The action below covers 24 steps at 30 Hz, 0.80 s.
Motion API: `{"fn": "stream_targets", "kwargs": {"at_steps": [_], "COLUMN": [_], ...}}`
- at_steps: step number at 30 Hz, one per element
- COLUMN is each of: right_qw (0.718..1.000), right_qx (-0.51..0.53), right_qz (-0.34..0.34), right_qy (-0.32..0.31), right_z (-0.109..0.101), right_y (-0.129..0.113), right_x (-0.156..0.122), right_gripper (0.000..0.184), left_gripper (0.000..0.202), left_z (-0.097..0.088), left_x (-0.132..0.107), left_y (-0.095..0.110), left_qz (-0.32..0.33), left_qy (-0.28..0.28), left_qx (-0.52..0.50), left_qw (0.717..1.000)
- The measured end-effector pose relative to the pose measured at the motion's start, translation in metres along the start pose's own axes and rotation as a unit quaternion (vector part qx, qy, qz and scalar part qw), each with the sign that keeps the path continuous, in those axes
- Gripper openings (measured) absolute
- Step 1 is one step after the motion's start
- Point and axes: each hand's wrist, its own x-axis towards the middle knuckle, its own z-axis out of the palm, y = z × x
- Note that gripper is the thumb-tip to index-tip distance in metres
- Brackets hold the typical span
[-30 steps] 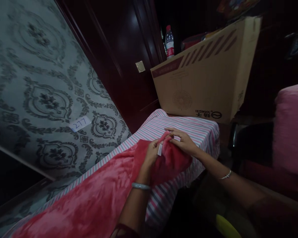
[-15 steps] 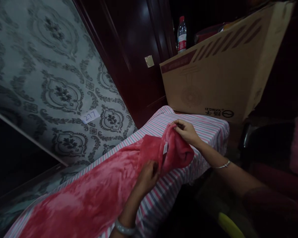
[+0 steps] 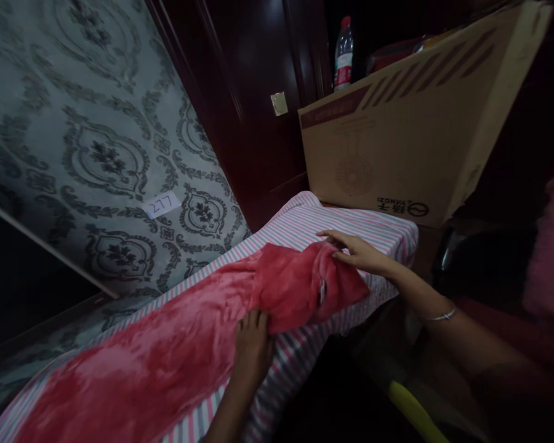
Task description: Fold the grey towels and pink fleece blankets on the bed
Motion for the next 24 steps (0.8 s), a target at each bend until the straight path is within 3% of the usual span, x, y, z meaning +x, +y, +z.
{"fn": "stream_targets", "kwargs": {"at_steps": [4,7,10,13,15,18,21,24], "right_qw": [0.998,0.999,0.998,0.991,0.982,0.968,0.950,0.939], "right_qx": [-0.058,-0.051,-0.028,-0.011,0.000,0.020,0.032,0.024], "right_qz": [-0.001,0.012,0.017,0.014,0.012,0.015,0.038,0.057], "right_qy": [-0.020,0.003,0.045,0.130,0.188,0.250,0.307,0.337], "right_z": [-0.002,-0.005,-0.012,-0.020,-0.023,-0.023,-0.021,-0.025], "right_y": [0.014,0.015,0.009,0.005,0.006,0.010,0.012,0.014], "right_x": [-0.005,-0.006,-0.006,-0.007,-0.008,-0.008,-0.009,-0.009], "right_gripper": [0.034,0.028,0.026,0.025,0.024,0.025,0.031,0.036], "left_gripper": [0.039,0.034,0.031,0.037,0.041,0.039,0.032,0.027], "left_z": [-0.006,-0.008,-0.013,-0.033,-0.057,-0.102,-0.140,-0.159], "left_x": [-0.005,-0.001,0.007,0.024,0.046,0.090,0.140,0.190], "left_y": [-0.029,-0.033,-0.030,-0.032,-0.036,-0.041,-0.037,-0.027], "left_qz": [-0.071,-0.160,-0.243,-0.308,-0.318,-0.300,-0.289,-0.291], "left_qy": [0.010,-0.012,-0.014,-0.001,0.037,0.128,0.118,0.088], "left_qx": [-0.134,-0.247,-0.356,-0.477,-0.539,-0.587,-0.616,-0.622], "left_qw": [0.988,0.956,0.902,0.823,0.779,0.741,0.723,0.722]}}
